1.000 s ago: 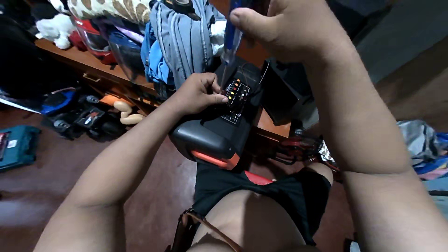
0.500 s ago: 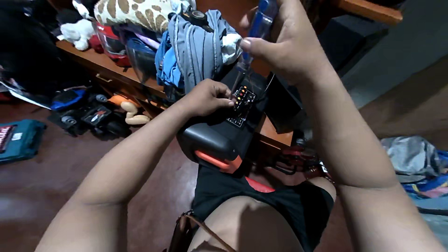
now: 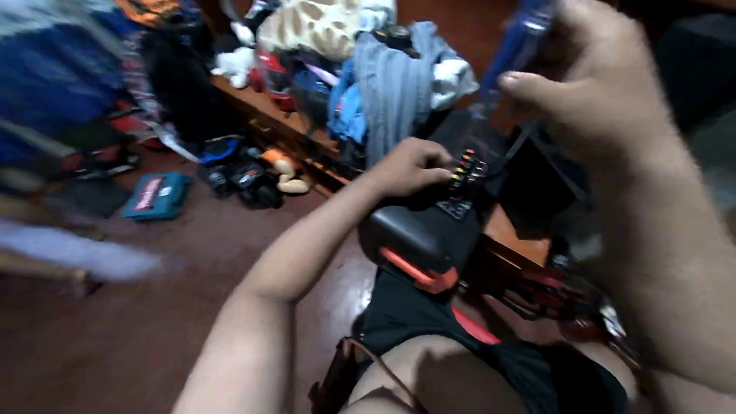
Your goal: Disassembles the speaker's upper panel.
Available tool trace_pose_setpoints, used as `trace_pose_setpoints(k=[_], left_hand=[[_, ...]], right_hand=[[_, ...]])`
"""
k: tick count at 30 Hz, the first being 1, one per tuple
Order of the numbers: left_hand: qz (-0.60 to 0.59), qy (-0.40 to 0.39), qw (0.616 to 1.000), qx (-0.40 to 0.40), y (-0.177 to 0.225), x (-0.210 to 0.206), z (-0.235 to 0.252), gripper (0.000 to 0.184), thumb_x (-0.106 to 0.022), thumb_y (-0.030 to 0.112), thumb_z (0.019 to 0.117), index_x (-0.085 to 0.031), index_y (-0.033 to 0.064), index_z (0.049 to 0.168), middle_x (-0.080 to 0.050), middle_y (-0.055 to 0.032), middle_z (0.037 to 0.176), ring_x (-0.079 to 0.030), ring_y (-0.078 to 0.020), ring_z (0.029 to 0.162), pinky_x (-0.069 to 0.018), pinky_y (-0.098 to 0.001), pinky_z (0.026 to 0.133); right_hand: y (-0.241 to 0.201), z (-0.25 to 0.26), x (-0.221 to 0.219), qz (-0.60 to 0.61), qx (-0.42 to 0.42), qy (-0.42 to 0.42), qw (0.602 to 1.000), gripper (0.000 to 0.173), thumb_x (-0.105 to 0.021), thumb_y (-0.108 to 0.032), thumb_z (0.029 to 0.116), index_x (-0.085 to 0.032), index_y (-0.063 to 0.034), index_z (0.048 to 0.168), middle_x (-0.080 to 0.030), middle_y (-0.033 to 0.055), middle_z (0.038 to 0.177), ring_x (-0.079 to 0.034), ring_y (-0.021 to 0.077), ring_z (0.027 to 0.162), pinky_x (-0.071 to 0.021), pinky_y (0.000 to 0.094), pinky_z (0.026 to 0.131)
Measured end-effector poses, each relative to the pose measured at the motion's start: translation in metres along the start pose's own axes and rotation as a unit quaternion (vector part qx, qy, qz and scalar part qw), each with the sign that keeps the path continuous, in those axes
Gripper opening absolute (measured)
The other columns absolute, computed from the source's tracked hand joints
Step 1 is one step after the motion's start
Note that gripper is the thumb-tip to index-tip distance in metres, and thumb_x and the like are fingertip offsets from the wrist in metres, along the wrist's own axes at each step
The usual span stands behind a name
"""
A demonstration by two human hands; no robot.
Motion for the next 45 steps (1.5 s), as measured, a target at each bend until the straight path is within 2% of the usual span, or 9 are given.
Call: trace_pose_setpoints(k=[6,12,15,19,23,30,34,39,45], left_hand=[[-0.039,-0.016,0.999,0.026,-0.002,0.000,0.006,0.018,-0.076,0.016,0.0929,-0.071,-0.0020,0.093,-0.071,-0.0101,0.088,-0.068,-0.0163,0.082,-0.0567,-0.0366,0.079],[-0.051,-0.041,0.997,0.051,-0.004,-0.001,0.002,0.015,-0.071,0.012,0.0949,-0.072,-0.0013,0.102,-0.072,-0.0103,0.094,-0.069,-0.0161,0.088,-0.0571,-0.0371,0.084],[-0.045,-0.037,0.998,0.016,-0.004,0.002,0.000,0.013,-0.068,0.010,0.0955,-0.073,-0.0013,0.094,-0.071,-0.0097,0.090,-0.067,-0.0157,0.085,-0.0557,-0.0366,0.080],[-0.018,-0.027,0.998,0.058,-0.007,0.001,0.001,0.022,-0.076,0.021,0.0920,-0.069,0.0013,0.085,-0.067,-0.0089,0.085,-0.065,-0.0167,0.079,-0.0551,-0.0384,0.076],[-0.002,-0.009,0.997,0.072,-0.015,0.004,0.000,0.024,-0.078,0.026,0.0913,-0.067,0.0055,0.085,-0.067,-0.0050,0.082,-0.064,-0.0131,0.075,-0.0548,-0.0362,0.072],[0.025,-0.023,0.999,0.042,-0.012,0.002,-0.001,0.019,-0.079,0.026,0.0893,-0.069,0.0095,0.090,-0.068,-0.0010,0.086,-0.065,-0.0090,0.079,-0.0555,-0.0332,0.075],[0.114,-0.102,0.988,0.010,-0.015,-0.003,-0.008,0.028,-0.076,0.020,0.0855,-0.075,0.0150,0.113,-0.072,-0.0028,0.107,-0.061,-0.0246,0.113,-0.0429,-0.0534,0.105],[0.149,-0.098,0.984,-0.018,-0.006,-0.008,-0.005,0.023,-0.073,0.005,0.0865,-0.074,0.0131,0.108,-0.072,-0.0030,0.096,-0.065,-0.0272,0.105,-0.0459,-0.0550,0.100],[0.218,-0.110,0.970,-0.024,0.001,-0.014,-0.005,0.016,-0.067,0.007,0.0933,-0.070,0.0044,0.109,-0.070,-0.0145,0.096,-0.064,-0.0395,0.102,-0.0462,-0.0614,0.096]], right_hand=[[0.008,-0.015,-0.022,0.002,-0.008,0.042,0.999,0.054,-0.078,-0.028,0.0876,-0.054,-0.0074,0.132,-0.068,-0.0008,0.105,-0.069,0.0034,0.078,-0.0623,0.0247,0.071],[0.012,-0.010,-0.025,0.044,0.006,0.027,0.999,0.057,-0.073,-0.019,0.0900,-0.045,-0.0076,0.139,-0.068,0.0012,0.114,-0.071,0.0074,0.095,-0.0621,0.0264,0.085],[0.002,-0.009,-0.029,0.101,-0.024,0.032,0.994,0.055,-0.069,-0.005,0.0863,-0.045,-0.0066,0.136,-0.070,0.0010,0.113,-0.072,0.0095,0.094,-0.0630,0.0288,0.081],[0.001,-0.009,-0.029,0.016,-0.069,0.032,0.997,0.065,-0.079,-0.018,0.0862,-0.044,-0.0062,0.140,-0.066,0.0051,0.113,-0.071,0.0102,0.090,-0.0640,0.0311,0.078],[-0.002,-0.006,-0.034,-0.008,-0.047,0.020,0.999,0.052,-0.077,-0.010,0.0883,-0.050,-0.0041,0.132,-0.068,0.0058,0.099,-0.070,0.0117,0.079,-0.0629,0.0307,0.071],[0.012,-0.007,-0.039,-0.031,-0.037,0.030,0.998,0.059,-0.084,-0.020,0.0858,-0.055,-0.0011,0.134,-0.069,0.0075,0.114,-0.069,0.0088,0.099,-0.0593,0.0275,0.090],[0.015,-0.006,-0.037,0.036,-0.020,0.000,0.999,0.060,-0.076,-0.004,0.0889,-0.045,0.0032,0.141,-0.066,0.0124,0.122,-0.071,0.0121,0.104,-0.0613,0.0284,0.092],[0.017,-0.008,-0.045,0.188,-0.035,-0.010,0.981,0.058,-0.065,0.007,0.0886,-0.040,0.0090,0.141,-0.064,0.0177,0.120,-0.072,0.0198,0.099,-0.0640,0.0340,0.085],[0.016,-0.008,-0.058,0.291,-0.035,-0.004,0.956,0.038,-0.058,0.007,0.0978,-0.045,0.0102,0.133,-0.066,0.0110,0.088,-0.072,0.0183,0.078,-0.0640,0.0329,0.074]])
Point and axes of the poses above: each hand's wrist, its own z-axis towards the middle knuckle, its own x-axis out of the back of the hand, y = z × x, the point moved 7 cm from there along z, towards the middle knuckle
